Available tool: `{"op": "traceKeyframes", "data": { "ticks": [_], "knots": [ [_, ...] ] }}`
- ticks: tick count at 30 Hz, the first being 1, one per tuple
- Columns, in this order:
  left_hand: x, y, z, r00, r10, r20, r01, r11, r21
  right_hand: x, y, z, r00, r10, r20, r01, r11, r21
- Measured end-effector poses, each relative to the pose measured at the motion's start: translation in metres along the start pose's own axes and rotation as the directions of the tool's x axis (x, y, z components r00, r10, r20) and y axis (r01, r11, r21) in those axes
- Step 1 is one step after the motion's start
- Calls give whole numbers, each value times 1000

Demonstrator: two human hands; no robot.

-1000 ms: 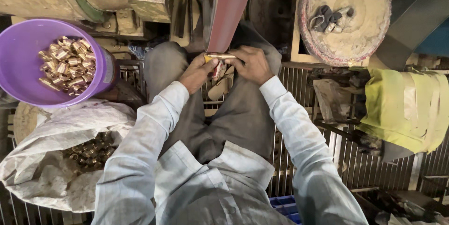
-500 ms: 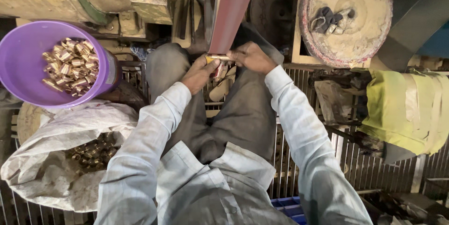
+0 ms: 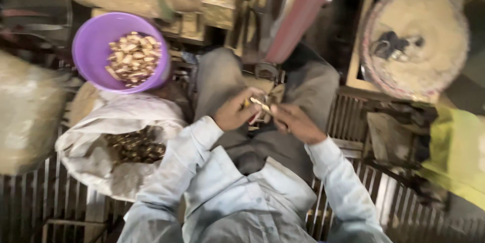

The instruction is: The person sits on a metal grate floor and repeatedly polishes small brass-colored metal parts using a belt sander. They pick up parts from a white sack, press them against the moving belt, and place the finished pieces into a purple bucket.

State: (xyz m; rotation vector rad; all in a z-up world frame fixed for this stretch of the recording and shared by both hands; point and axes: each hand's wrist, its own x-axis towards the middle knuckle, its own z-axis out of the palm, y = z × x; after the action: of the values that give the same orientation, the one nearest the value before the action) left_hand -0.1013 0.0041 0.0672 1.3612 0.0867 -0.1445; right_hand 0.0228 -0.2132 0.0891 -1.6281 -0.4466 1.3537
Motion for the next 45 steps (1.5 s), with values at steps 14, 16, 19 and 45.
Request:
{"op": "traceKeyframes", "data": {
  "ticks": [14,16,19,45],
  "knots": [
    [-81,19,-49,906,49,-420,-139,973,-186,-31,-49,80,929,-351,-121,213,772,-599],
    [-91,18,-80,825,62,-562,-138,986,-94,-33,-52,84,942,-302,-147,173,812,-558],
    [-106,6,-138,583,76,-809,299,906,300,-30,-40,82,948,-274,-161,156,842,-516],
    [-172,-42,-105,541,58,-839,579,698,421,30,123,76,992,-57,-110,65,995,70]
  ]
}}
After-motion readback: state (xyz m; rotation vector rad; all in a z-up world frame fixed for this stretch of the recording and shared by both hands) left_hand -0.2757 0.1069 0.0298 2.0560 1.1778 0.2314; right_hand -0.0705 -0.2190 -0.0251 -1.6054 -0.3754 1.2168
